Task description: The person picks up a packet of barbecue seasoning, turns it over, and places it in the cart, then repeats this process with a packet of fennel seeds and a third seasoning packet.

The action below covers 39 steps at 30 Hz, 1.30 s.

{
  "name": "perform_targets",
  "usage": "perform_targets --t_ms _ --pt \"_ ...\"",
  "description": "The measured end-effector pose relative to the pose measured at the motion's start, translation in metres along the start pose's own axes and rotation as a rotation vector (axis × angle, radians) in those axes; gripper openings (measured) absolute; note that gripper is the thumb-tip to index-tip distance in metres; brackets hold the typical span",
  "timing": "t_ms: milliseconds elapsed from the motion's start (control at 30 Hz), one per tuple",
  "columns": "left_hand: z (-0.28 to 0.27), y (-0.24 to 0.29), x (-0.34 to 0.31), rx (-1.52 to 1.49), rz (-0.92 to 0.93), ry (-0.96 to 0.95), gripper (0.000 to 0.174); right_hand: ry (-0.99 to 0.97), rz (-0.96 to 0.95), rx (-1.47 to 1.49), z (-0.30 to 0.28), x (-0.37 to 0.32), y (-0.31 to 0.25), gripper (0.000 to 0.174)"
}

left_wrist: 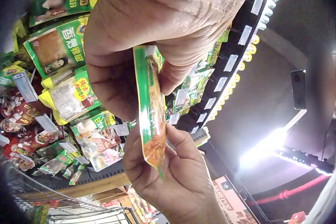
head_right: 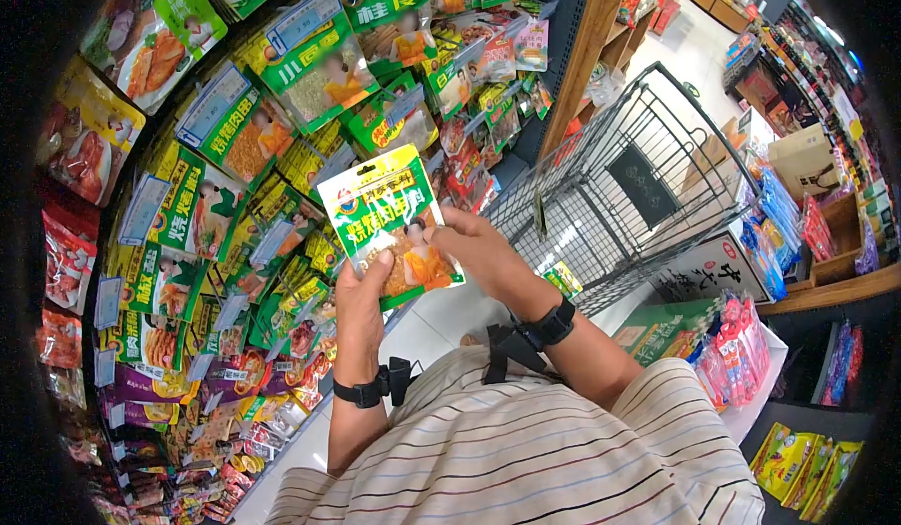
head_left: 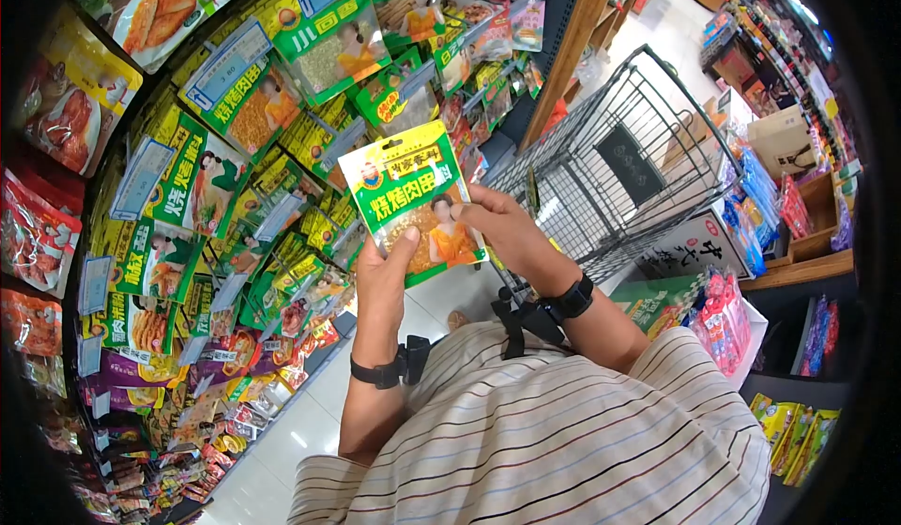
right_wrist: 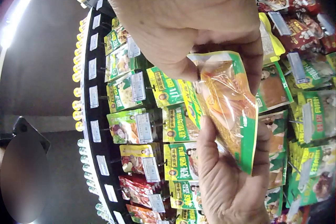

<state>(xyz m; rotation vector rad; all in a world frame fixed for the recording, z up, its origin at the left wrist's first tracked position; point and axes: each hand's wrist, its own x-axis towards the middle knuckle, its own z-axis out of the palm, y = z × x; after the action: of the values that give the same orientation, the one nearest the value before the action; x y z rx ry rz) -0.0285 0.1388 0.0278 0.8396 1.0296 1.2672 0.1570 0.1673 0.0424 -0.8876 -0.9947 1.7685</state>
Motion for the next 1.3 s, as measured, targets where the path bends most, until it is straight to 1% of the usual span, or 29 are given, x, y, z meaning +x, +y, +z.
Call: perform_targets --t_ms 133,267,633,733,833,933,1033,1300 --pt "0.002 0.002 0.000 0.009 0.006 0.005 0.032 0.000 -0.017 -0.047 -0.006 0.004 0.007 0.027" --pt "0.003 0.002 0.000 0.006 0.015 -0.005 0.031 0.026 -0.005 -0.021 -0.008 0.005 0.010 0.026" --pt "0.002 0.001 -0.001 0.020 0.009 -0.010 0.033 0.022 0.007 -0.010 -0.002 -0.001 0.002 0.024" --pt "0.004 0.002 -0.004 0.006 0.000 -0.005 0.033 0.018 0.005 0.003 0.003 -0.003 -0.004 0.025" --pt "0.003 0.001 -0.003 0.013 -0.002 -0.001 0.033 -0.028 0.002 -0.043 -0.011 0.001 0.008 0.033" --pt "0.002 0.000 -0.003 0.021 -0.007 0.001 0.033 -0.032 0.035 -0.019 -0.014 0.002 0.011 0.033" --pt "0.002 0.000 -0.003 0.020 -0.009 -0.003 0.033 0.006 0.001 0.003 -0.002 -0.003 0.001 0.027" --pt "0.002 0.000 -0.003 0.015 -0.006 -0.021 0.033 0.018 0.011 0.021 -0.002 -0.003 0.002 0.026"
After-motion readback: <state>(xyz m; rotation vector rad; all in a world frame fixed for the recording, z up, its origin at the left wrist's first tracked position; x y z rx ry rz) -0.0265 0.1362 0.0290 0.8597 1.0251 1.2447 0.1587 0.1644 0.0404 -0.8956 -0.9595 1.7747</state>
